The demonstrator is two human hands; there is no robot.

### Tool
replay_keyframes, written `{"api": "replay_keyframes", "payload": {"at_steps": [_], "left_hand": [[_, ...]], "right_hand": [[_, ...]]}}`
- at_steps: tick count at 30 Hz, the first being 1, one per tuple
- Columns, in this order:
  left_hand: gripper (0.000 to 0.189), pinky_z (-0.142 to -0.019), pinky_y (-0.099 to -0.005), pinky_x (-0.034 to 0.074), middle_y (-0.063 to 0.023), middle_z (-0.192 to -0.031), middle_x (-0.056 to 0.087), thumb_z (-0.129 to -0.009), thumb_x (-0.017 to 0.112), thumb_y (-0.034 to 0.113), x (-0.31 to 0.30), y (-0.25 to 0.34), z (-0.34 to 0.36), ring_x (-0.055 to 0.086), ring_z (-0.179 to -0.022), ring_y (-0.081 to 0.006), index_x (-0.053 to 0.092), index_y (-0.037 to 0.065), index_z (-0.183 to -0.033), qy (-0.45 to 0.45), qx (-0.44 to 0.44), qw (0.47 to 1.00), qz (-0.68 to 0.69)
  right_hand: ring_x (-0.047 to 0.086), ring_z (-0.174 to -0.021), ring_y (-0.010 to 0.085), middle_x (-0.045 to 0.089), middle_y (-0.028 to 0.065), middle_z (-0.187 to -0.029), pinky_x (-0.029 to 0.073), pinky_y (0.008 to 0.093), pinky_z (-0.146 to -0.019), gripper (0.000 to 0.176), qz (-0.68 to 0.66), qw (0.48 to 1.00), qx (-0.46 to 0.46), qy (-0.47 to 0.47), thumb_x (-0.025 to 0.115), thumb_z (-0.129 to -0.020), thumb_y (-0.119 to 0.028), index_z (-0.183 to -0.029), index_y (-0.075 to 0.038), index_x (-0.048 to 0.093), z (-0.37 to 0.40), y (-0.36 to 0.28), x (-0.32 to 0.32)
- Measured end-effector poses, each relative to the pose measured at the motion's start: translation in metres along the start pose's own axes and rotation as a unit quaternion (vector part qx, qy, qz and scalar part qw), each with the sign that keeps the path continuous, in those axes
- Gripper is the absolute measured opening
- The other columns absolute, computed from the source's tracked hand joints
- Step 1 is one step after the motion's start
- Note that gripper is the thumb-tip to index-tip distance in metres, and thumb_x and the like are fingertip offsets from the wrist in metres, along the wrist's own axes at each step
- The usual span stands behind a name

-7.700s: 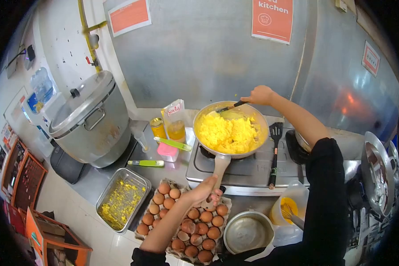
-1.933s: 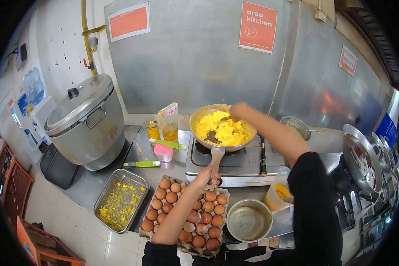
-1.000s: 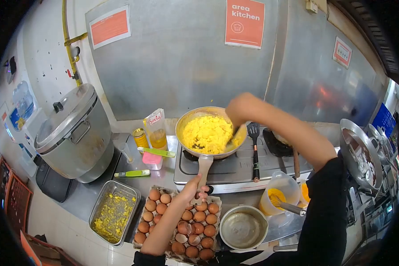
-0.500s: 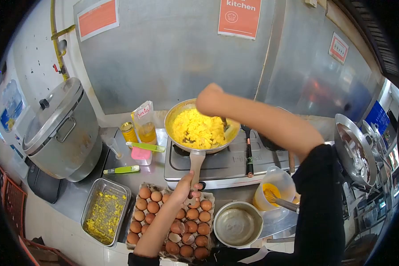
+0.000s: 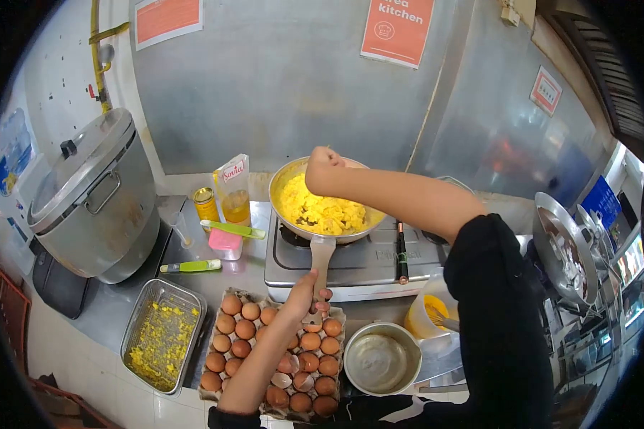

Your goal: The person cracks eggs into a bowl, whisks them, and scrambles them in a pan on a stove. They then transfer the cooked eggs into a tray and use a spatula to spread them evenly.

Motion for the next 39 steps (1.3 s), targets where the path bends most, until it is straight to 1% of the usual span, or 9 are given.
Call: {"api": "replay_keyframes", "payload": {"at_steps": [5,9,15,17,20,22,28,36,39], "left_hand": [[0.023,-0.039,-0.0236,0.034,0.0031,-0.055,0.038,-0.087,0.028,0.036,0.002,0.006,-0.001,0.032,-0.038,-0.0077,0.033,0.014,-0.088,-0.004,0.015,1.0,0.002],[0.024,-0.039,-0.023,0.033,0.0036,-0.055,0.038,-0.087,0.028,0.036,0.001,0.004,0.002,0.032,-0.038,-0.0071,0.035,0.013,-0.089,0.044,0.017,0.999,0.0],[0.027,-0.039,-0.0236,0.031,0.0036,-0.055,0.038,-0.087,0.027,0.039,0.005,0.003,0.002,0.03,-0.038,-0.0072,0.035,0.013,-0.088,0.011,0.019,1.0,-0.006],[0.027,-0.039,-0.0236,0.031,0.0038,-0.055,0.038,-0.087,0.027,0.039,0.004,0.006,0.0,0.03,-0.038,-0.0071,0.035,0.014,-0.088,0.006,0.022,1.0,-0.003],[0.026,-0.038,-0.0235,0.03,0.0039,-0.055,0.038,-0.087,0.028,0.039,0.003,0.005,0.001,0.03,-0.038,-0.007,0.036,0.014,-0.09,0.004,0.01,1.0,-0.013],[0.024,-0.038,-0.0246,0.035,0.0027,-0.054,0.037,-0.087,0.026,0.037,0.004,0.008,0.005,0.033,-0.038,-0.008,0.034,0.015,-0.087,0.003,0.005,0.999,-0.041],[0.026,-0.037,-0.0262,0.034,0.0014,-0.054,0.035,-0.086,0.029,0.041,0.002,0.007,0.009,0.031,-0.037,-0.0086,0.033,0.015,-0.09,0.042,-0.064,0.995,-0.059],[0.03,-0.034,-0.0191,0.026,0.0012,-0.05,0.03,-0.087,0.027,0.04,0.008,0.013,0.01,0.026,-0.038,-0.0069,0.035,0.012,-0.089,0.065,-0.104,0.987,-0.106],[0.029,-0.037,-0.0224,0.031,-0.0002,-0.052,0.032,-0.087,0.03,0.039,0.006,0.009,0.011,0.03,-0.038,-0.0094,0.034,0.012,-0.094,0.059,-0.116,0.987,-0.093]], "right_hand": [[0.022,-0.036,0.0019,0.027,-0.0085,-0.048,0.014,0.0138,-0.034,0.017,0.242,0.964,0.015,-0.107,0.046,-0.066,-0.013,-0.057,-0.019,0.033,0.056,0.012,0.001],[0.022,-0.036,0.0011,0.028,-0.0091,-0.049,0.014,0.0132,-0.034,0.015,0.128,0.991,0.026,-0.003,0.045,-0.067,-0.01,-0.061,-0.018,0.035,0.032,0.004,-0.012],[0.026,-0.034,0.0066,0.032,-0.0064,-0.046,0.019,0.0176,-0.032,0.015,0.136,0.984,0.012,-0.116,0.05,-0.068,-0.015,-0.055,-0.016,0.042,0.01,0.014,0.004],[0.032,-0.035,0.012,0.039,-0.0047,-0.047,0.027,0.0221,-0.034,0.011,-0.174,0.959,-0.15,0.165,0.056,-0.068,-0.02,-0.059,-0.014,0.052,0.045,0.038,-0.037],[0.036,-0.038,0.0156,0.046,-0.0032,-0.052,0.032,0.0254,-0.039,0.013,-0.099,0.941,-0.248,0.209,0.062,-0.067,-0.027,-0.072,-0.015,0.061,0.07,0.073,-0.025],[0.035,-0.039,0.0108,0.045,-0.0029,-0.054,0.033,0.0228,-0.042,0.022,-0.172,0.937,-0.295,-0.067,0.062,-0.068,-0.031,-0.084,-0.017,0.062,0.021,0.077,0.03],[0.026,-0.037,0.0006,0.041,-0.0052,-0.054,0.02,0.0156,-0.032,0.036,-0.411,0.699,-0.551,-0.2,0.053,-0.078,-0.03,-0.112,-0.022,0.049,-0.008,0.051,0.099],[0.038,-0.038,0.0092,0.046,0.0023,-0.058,0.03,0.023,-0.032,0.033,-0.638,0.539,-0.546,-0.056,0.046,-0.081,-0.023,-0.111,-0.009,0.046,0.005,-0.012,0.09],[0.054,-0.075,0.0317,0.055,0.0203,-0.077,0.042,0.0396,-0.063,0.029,-0.594,0.661,-0.428,0.165,0.045,-0.08,-0.022,-0.097,0.001,0.047,-0.054,-0.022,0.093]]}}
Point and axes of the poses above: each hand's wrist, its own z-axis away from the middle knuckle, its own x-axis out of the palm, y = z × x, the point moved 10 cm from there along -z, towards the middle knuckle
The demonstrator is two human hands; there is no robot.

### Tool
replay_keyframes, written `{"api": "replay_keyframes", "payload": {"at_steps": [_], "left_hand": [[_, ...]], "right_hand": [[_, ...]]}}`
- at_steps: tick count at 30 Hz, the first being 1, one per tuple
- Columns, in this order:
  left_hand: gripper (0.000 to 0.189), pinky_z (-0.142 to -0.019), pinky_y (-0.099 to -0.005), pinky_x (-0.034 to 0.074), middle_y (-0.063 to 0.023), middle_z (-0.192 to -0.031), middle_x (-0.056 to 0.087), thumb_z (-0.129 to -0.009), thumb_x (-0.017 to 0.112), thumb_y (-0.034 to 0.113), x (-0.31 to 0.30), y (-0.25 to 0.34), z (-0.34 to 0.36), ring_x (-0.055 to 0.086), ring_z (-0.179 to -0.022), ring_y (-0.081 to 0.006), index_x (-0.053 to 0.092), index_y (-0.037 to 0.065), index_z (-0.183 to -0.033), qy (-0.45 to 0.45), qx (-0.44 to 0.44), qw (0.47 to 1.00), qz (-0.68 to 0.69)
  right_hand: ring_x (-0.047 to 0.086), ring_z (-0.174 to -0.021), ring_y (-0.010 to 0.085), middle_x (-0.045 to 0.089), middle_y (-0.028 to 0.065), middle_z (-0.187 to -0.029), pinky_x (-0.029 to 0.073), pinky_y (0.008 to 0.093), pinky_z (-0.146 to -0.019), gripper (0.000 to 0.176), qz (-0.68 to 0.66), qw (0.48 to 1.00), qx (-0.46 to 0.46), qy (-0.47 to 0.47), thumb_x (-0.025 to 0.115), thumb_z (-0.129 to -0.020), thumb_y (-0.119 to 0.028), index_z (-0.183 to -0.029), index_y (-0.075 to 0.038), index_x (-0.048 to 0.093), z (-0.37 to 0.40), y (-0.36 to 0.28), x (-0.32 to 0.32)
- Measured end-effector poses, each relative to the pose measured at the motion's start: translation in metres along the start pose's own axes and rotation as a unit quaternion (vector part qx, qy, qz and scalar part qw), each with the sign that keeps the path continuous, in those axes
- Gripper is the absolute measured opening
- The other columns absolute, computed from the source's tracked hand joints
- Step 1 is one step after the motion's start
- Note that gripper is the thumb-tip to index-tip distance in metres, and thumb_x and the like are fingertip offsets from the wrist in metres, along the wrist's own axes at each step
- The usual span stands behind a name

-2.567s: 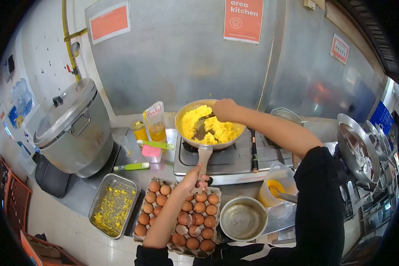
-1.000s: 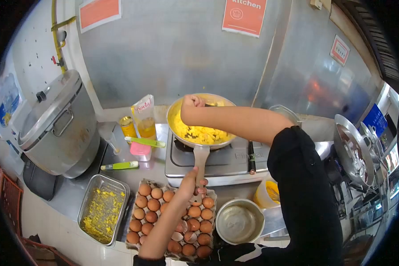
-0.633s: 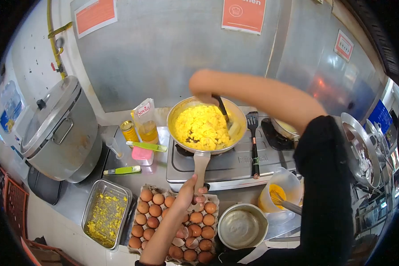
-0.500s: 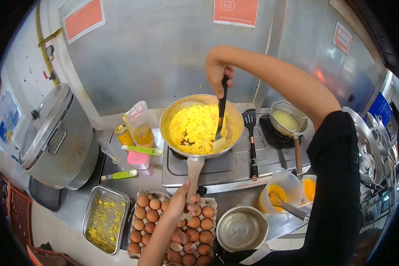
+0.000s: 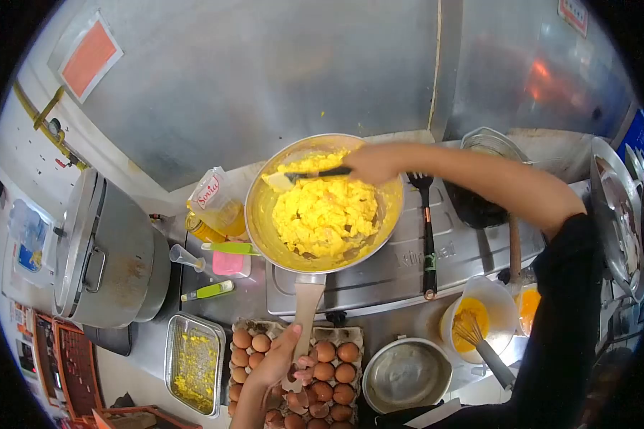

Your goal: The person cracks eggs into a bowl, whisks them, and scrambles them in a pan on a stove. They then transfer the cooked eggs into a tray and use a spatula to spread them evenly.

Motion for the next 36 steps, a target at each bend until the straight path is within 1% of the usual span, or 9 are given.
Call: {"api": "replay_keyframes", "payload": {"at_steps": [4,6,10,12,22,25,27,30,36], "left_hand": [[0.03,-0.036,-0.0219,0.031,-0.0003,-0.051,0.032,-0.087,0.029,0.04,-0.005,-0.005,-0.001,0.03,-0.037,-0.0092,0.034,0.011,-0.09,0.013,-0.008,1.0,0.022],[0.032,-0.033,-0.0216,0.028,-0.0008,-0.051,0.032,-0.087,0.029,0.041,-0.007,-0.004,-0.001,0.029,-0.038,-0.0088,0.034,0.009,-0.087,0.015,0.006,0.999,0.029],[0.033,-0.032,-0.0214,0.026,-0.0018,-0.051,0.032,-0.087,0.029,0.04,-0.007,-0.003,-0.002,0.028,-0.038,-0.0088,0.034,0.008,-0.085,0.021,0.003,0.999,0.033],[0.032,-0.032,-0.0212,0.026,-0.0032,-0.051,0.032,-0.087,0.03,0.04,-0.01,0.0,-0.001,0.027,-0.038,-0.0091,0.034,0.008,-0.084,0.062,0.012,0.997,0.033],[0.032,-0.035,-0.0205,0.027,-0.0032,-0.054,0.032,-0.087,0.03,0.04,-0.002,0.004,0.0,0.028,-0.043,-0.009,0.034,0.009,-0.092,0.03,-0.021,0.998,0.047],[0.031,-0.036,-0.0202,0.027,-0.0026,-0.055,0.031,-0.087,0.029,0.04,-0.007,0.006,0.001,0.028,-0.044,-0.0088,0.034,0.01,-0.093,0.058,-0.021,0.998,-0.021],[0.03,-0.036,-0.0199,0.027,-0.002,-0.056,0.031,-0.087,0.029,0.039,-0.005,0.002,0.001,0.029,-0.045,-0.0085,0.033,0.01,-0.094,0.038,-0.039,0.998,0.016],[0.03,-0.036,-0.0197,0.027,-0.002,-0.056,0.031,-0.087,0.029,0.039,-0.004,0.0,0.001,0.029,-0.046,-0.0083,0.033,0.01,-0.095,0.024,-0.041,0.998,0.03],[0.029,-0.034,-0.0193,0.026,-0.0032,-0.055,0.031,-0.088,0.028,0.038,-0.006,-0.002,-0.002,0.029,-0.044,-0.0082,0.032,0.01,-0.095,0.024,-0.032,0.998,0.054]], "right_hand": [[0.053,-0.075,0.0336,0.056,0.0168,-0.078,0.041,0.0411,-0.062,0.027,0.152,0.986,-0.04,0.054,0.044,-0.081,-0.028,-0.093,-0.004,0.049,0.073,-0.017,-0.076],[0.054,-0.068,0.0328,0.056,0.0136,-0.068,0.041,0.0409,-0.057,0.029,0.211,0.972,-0.037,0.093,0.044,-0.08,-0.034,-0.086,-0.008,0.053,0.106,-0.029,-0.106],[0.053,-0.06,0.0321,0.055,0.0102,-0.058,0.042,0.0401,-0.053,0.037,0.356,0.93,-0.056,0.069,0.042,-0.079,-0.042,-0.073,-0.009,0.057,0.121,-0.029,-0.113],[0.053,-0.056,0.0319,0.054,0.0087,-0.054,0.042,0.0392,-0.05,0.044,0.417,0.907,-0.057,-0.003,0.04,-0.078,-0.047,-0.064,-0.009,0.058,0.12,-0.023,-0.095],[0.054,-0.061,0.0317,0.055,0.015,-0.062,0.042,0.0394,-0.056,0.047,0.184,0.975,-0.087,-0.094,0.034,-0.083,-0.042,-0.071,-0.004,0.058,0.068,-0.031,-0.031],[0.054,-0.065,0.0318,0.055,0.0181,-0.067,0.042,0.0406,-0.059,0.048,0.072,0.991,-0.087,-0.074,0.033,-0.084,-0.04,-0.074,0.0,0.057,0.046,-0.043,-0.013],[0.054,-0.066,0.0325,0.055,0.02,-0.069,0.042,0.0415,-0.06,0.05,0.0,1.0,-0.004,0.031,0.033,-0.084,-0.04,-0.075,0.003,0.056,0.029,-0.034,-0.018],[0.054,-0.062,0.0309,0.056,0.016,-0.066,0.042,0.0399,-0.055,0.047,0.131,0.988,-0.054,0.064,0.035,-0.083,-0.04,-0.074,0.0,0.057,0.037,-0.032,-0.057],[0.051,-0.054,0.0287,0.053,0.0133,-0.058,0.039,0.037,-0.051,0.048,0.28,0.957,-0.002,-0.077,0.036,-0.082,-0.044,-0.069,-0.003,0.058,0.062,-0.006,-0.083]]}}
Point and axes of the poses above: each hand's wrist, its own z-axis away from the middle knuckle, its own x-axis out of the palm, y = z × x, the point moved 10 cm from there along -z, towards the middle knuckle
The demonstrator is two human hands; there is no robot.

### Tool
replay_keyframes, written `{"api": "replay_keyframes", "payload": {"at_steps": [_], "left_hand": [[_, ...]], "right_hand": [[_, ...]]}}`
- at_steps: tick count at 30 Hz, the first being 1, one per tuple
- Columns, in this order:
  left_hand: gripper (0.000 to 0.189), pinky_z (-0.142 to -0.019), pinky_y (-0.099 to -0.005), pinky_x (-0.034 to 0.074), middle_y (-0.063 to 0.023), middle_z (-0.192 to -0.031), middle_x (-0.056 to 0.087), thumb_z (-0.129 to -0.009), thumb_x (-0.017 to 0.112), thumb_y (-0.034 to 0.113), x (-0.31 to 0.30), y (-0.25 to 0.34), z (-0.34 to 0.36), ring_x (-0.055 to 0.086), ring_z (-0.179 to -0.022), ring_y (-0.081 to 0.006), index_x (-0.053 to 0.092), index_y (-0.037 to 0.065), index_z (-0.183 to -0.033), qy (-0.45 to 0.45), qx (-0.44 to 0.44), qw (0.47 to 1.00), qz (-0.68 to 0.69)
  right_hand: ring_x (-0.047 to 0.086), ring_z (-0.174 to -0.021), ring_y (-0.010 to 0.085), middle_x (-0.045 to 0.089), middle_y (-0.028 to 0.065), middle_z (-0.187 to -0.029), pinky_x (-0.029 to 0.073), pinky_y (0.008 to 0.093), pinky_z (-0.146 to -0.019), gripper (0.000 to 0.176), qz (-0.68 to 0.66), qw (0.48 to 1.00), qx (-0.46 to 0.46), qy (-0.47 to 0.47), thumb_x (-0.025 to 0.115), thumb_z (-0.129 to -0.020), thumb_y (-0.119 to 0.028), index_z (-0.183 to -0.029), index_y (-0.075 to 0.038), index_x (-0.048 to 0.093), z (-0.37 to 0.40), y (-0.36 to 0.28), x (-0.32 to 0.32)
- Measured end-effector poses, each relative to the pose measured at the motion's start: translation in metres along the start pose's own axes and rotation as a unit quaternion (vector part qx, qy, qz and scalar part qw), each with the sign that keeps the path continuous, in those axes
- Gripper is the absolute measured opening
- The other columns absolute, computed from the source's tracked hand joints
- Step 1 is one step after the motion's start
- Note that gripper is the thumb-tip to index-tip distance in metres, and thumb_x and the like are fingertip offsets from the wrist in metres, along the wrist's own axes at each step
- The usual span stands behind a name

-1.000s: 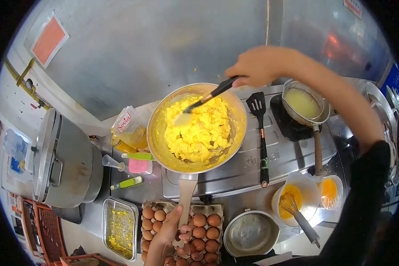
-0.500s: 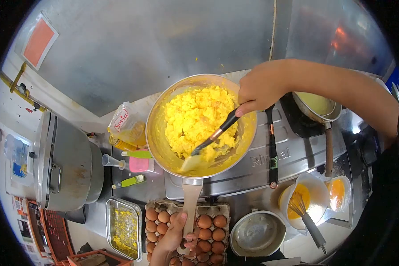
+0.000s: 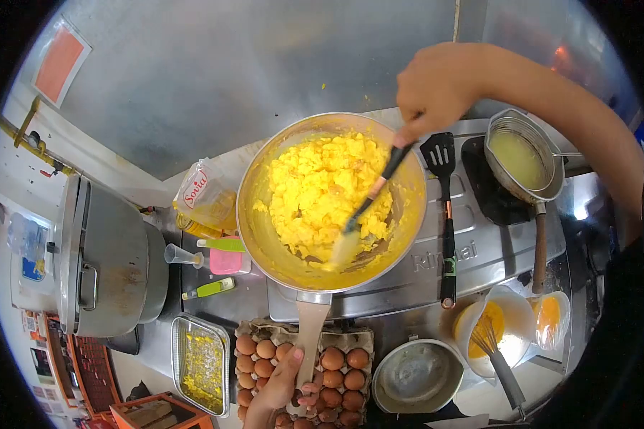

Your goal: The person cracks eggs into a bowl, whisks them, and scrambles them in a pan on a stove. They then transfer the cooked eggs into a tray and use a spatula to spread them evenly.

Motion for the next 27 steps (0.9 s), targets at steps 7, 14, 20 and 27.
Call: {"api": "replay_keyframes", "payload": {"at_steps": [7,14,20,27], "left_hand": [[0.03,-0.034,-0.0196,0.026,-0.0016,-0.053,0.031,-0.088,0.026,0.038,-0.002,0.003,0.001,0.026,-0.042,-0.0081,0.033,0.009,-0.095,0.032,-0.025,0.999,-0.021],[0.033,-0.036,-0.0197,0.025,-0.0015,-0.054,0.032,-0.088,0.025,0.04,-0.006,0.014,0.004,0.027,-0.044,-0.0081,0.035,0.009,-0.095,0.092,-0.001,0.987,-0.13],[0.034,-0.036,-0.0192,0.023,-0.0025,-0.053,0.031,-0.087,0.026,0.041,-0.004,0.005,0.004,0.026,-0.044,-0.0076,0.035,0.009,-0.093,0.017,-0.019,0.999,-0.027],[0.03,-0.035,-0.0187,0.023,-0.0025,-0.053,0.032,-0.088,0.026,0.038,-0.004,0.003,0.003,0.027,-0.044,-0.0074,0.035,0.01,-0.094,0.007,-0.017,1.0,0.022]], "right_hand": [[0.051,-0.058,0.031,0.053,0.0154,-0.061,0.04,0.0393,-0.054,0.052,-0.091,0.994,-0.032,-0.059,0.032,-0.083,-0.044,-0.068,-0.002,0.057,-0.036,-0.029,0.029],[0.054,-0.062,0.0313,0.054,0.016,-0.061,0.042,0.0398,-0.056,0.054,-0.137,0.961,-0.169,0.169,0.034,-0.082,-0.045,-0.065,0.0,0.056,-0.063,-0.051,-0.001],[0.053,-0.053,0.0306,0.053,0.0104,-0.053,0.043,0.0372,-0.049,0.052,0.005,0.974,-0.033,0.222,0.036,-0.081,-0.045,-0.057,-0.004,0.056,-0.016,-0.043,-0.014],[0.055,-0.059,0.031,0.057,0.0121,-0.062,0.045,0.0381,-0.053,0.047,0.092,0.993,-0.01,0.078,0.034,-0.082,-0.044,-0.066,-0.008,0.06,-0.014,-0.006,0.015]]}}
Point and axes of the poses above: each hand's wrist, its own z-axis away from the middle knuckle, its own x-axis out of the palm, y = z × x, the point moved 10 cm from there along -z, towards the middle knuckle
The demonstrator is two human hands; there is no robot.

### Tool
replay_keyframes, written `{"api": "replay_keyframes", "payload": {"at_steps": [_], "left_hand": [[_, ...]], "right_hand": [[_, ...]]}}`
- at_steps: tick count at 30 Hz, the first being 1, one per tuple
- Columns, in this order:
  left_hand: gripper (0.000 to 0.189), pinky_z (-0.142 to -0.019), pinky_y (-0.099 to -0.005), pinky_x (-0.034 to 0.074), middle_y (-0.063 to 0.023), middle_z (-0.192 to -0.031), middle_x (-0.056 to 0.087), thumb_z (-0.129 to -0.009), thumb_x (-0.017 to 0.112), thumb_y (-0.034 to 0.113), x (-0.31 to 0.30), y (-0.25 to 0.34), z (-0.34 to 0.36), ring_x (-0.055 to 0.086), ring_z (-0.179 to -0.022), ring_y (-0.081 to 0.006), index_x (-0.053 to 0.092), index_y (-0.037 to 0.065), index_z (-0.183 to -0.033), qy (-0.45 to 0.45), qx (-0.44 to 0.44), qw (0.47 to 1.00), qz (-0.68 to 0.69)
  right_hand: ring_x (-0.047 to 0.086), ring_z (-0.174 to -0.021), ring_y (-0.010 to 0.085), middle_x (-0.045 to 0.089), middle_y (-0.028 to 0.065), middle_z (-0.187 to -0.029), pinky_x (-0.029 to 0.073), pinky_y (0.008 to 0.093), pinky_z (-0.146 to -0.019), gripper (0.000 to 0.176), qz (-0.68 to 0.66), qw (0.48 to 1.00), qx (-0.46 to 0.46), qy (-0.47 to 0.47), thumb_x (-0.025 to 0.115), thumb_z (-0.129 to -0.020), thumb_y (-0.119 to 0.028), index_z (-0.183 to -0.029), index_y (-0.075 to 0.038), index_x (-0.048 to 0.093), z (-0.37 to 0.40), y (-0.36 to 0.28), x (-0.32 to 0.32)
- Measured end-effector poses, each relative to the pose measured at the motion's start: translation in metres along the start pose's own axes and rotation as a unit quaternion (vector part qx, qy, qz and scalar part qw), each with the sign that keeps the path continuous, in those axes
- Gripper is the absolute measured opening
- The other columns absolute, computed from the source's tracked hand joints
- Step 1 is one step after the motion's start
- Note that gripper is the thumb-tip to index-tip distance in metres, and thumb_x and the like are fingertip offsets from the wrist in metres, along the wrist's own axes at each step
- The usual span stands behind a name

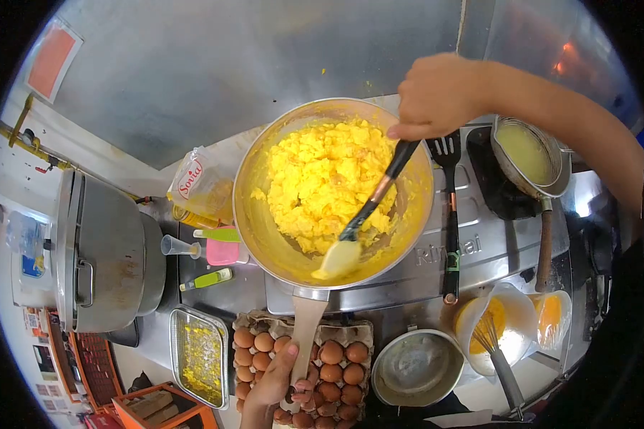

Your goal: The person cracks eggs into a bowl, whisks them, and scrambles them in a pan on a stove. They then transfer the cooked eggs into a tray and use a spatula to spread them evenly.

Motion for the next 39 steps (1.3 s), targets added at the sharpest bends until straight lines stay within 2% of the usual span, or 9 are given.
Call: {"api": "replay_keyframes", "payload": {"at_steps": [6,9,14,18,23,26,29,35,39], "left_hand": [[0.029,-0.035,-0.0185,0.026,-0.0015,-0.056,0.033,-0.089,0.026,0.035,-0.012,0.004,-0.001,0.029,-0.045,-0.007,0.035,0.008,-0.097,0.061,0.016,0.993,-0.102],[0.028,-0.035,-0.0181,0.026,-0.001,-0.057,0.034,-0.089,0.026,0.033,-0.002,0.006,0.001,0.029,-0.045,-0.0067,0.035,0.008,-0.097,0.027,-0.005,0.996,-0.08],[0.027,-0.035,-0.018,0.026,-0.0008,-0.057,0.033,-0.089,0.026,0.033,-0.007,0.006,0.0,0.03,-0.045,-0.0071,0.034,0.008,-0.096,0.069,0.013,0.989,-0.128],[0.026,-0.035,-0.0194,0.026,-0.0015,-0.055,0.032,-0.089,0.027,0.034,0.001,0.0,-0.001,0.029,-0.043,-0.0082,0.033,0.01,-0.095,0.008,-0.01,0.999,-0.049],[0.027,-0.035,-0.0203,0.026,-0.0017,-0.053,0.031,-0.088,0.028,0.037,-0.005,-0.004,0.0,0.027,-0.041,-0.0086,0.033,0.011,-0.093,0.039,-0.015,0.999,-0.03],[0.028,-0.034,-0.0203,0.026,-0.0016,-0.052,0.031,-0.088,0.028,0.038,-0.002,-0.001,-0.002,0.027,-0.04,-0.0085,0.033,0.011,-0.093,0.017,-0.011,1.0,-0.023],[0.029,-0.034,-0.0202,0.026,-0.0016,-0.052,0.031,-0.088,0.028,0.039,0.002,0.001,-0.001,0.027,-0.04,-0.0083,0.033,0.011,-0.093,0.01,-0.012,0.999,-0.038],[0.03,-0.034,-0.0199,0.026,-0.0016,-0.051,0.031,-0.088,0.026,0.039,-0.002,0.003,-0.002,0.027,-0.039,-0.008,0.034,0.01,-0.095,0.036,0.013,0.998,-0.046],[0.03,-0.033,-0.0201,0.026,-0.0017,-0.051,0.032,-0.088,0.025,0.038,0.002,-0.001,-0.002,0.027,-0.038,-0.0082,0.034,0.01,-0.097,-0.005,0.004,1.0,-0.021]], "right_hand": [[0.054,-0.062,0.0318,0.057,0.0118,-0.066,0.044,0.0396,-0.056,0.047,-0.092,0.994,-0.03,0.047,0.031,-0.083,-0.04,-0.067,-0.006,0.059,-0.036,-0.03,-0.006],[0.051,-0.053,0.0325,0.053,0.0123,-0.054,0.043,0.0383,-0.049,0.05,-0.126,0.983,-0.023,0.134,0.031,-0.083,-0.04,-0.056,-0.004,0.054,-0.047,-0.033,-0.014],[0.054,-0.054,0.0295,0.054,0.0112,-0.055,0.043,0.0373,-0.05,0.049,-0.22,0.949,0.105,0.201,0.033,-0.084,-0.038,-0.056,-0.005,0.055,-0.038,-0.031,-0.005],[0.054,-0.053,0.0285,0.053,0.0118,-0.053,0.044,0.0367,-0.05,0.049,-0.192,0.958,0.071,0.2,0.034,-0.084,-0.037,-0.054,-0.005,0.055,-0.035,-0.03,-0.007],[0.052,-0.047,0.0286,0.051,0.0099,-0.048,0.043,0.0349,-0.047,0.049,0.013,0.988,-0.079,0.135,0.034,-0.083,-0.037,-0.05,-0.007,0.054,-0.004,-0.026,-0.027],[0.051,-0.045,0.0276,0.049,0.0078,-0.045,0.043,0.034,-0.045,0.05,0.086,0.98,-0.094,0.153,0.035,-0.083,-0.039,-0.047,-0.009,0.052,0.005,-0.026,-0.032],[0.052,-0.045,0.0266,0.048,0.0069,-0.044,0.043,0.0328,-0.044,0.05,0.025,0.965,-0.083,0.249,0.036,-0.082,-0.039,-0.045,-0.009,0.051,-0.014,-0.051,-0.039],[0.052,-0.046,0.0267,0.05,0.0079,-0.046,0.044,0.0331,-0.046,0.048,0.036,0.981,-0.098,0.166,0.038,-0.081,-0.038,-0.046,-0.007,0.052,-0.01,-0.043,-0.048],[0.052,-0.047,0.0277,0.051,0.0091,-0.047,0.044,0.0347,-0.047,0.048,0.016,0.975,-0.069,0.212,0.038,-0.081,-0.037,-0.048,-0.007,0.053,-0.018,-0.048,-0.05]]}}
Point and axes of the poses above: each hand's wrist, its own z-axis away from the middle knuckle, its own x-axis out of the palm, y = z × x, the point moved 10 cm from there along -z, towards the middle knuckle
